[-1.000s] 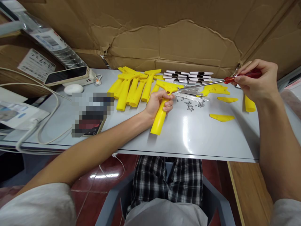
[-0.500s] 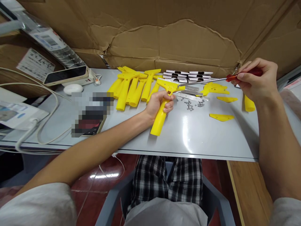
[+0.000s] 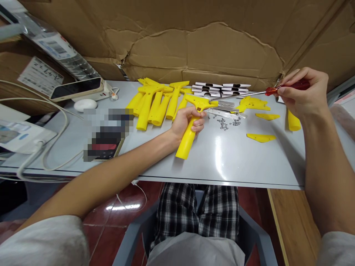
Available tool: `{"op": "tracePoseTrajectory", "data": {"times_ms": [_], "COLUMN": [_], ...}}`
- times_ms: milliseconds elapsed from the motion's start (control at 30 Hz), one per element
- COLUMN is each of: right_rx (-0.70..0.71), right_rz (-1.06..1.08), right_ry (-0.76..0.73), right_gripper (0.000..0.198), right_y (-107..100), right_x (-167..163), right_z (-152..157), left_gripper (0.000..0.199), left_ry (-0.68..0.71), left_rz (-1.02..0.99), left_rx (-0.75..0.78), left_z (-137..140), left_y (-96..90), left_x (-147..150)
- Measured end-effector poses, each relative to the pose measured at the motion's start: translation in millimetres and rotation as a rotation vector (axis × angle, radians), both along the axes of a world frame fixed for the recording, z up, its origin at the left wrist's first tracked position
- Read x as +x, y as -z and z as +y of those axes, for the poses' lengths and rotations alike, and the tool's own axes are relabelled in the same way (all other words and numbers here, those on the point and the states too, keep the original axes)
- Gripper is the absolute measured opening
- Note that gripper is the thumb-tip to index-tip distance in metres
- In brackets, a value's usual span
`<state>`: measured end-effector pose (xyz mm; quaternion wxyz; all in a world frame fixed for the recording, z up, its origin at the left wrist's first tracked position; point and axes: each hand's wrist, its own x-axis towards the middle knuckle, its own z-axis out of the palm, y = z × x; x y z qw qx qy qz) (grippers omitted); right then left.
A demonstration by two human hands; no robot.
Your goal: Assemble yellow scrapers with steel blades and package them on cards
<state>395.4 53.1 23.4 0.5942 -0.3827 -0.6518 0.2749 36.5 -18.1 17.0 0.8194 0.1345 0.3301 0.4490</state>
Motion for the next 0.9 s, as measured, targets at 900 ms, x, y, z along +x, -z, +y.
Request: {"op": "tracePoseTrajectory", "data": {"times_ms": [900], "right_rx": [-0.142], "right_rz": [-0.063], "right_ry": [0.068], "right_gripper": [0.053], "right_y": [4], "right_x": [16], "right_z": [5], "left_gripper": [0.024], "left_ry": [0.003], "left_rz": [-0.049], "left_rx": [0.017], "left_z": [2], "left_y": [0.4], "left_x": [-4]}}
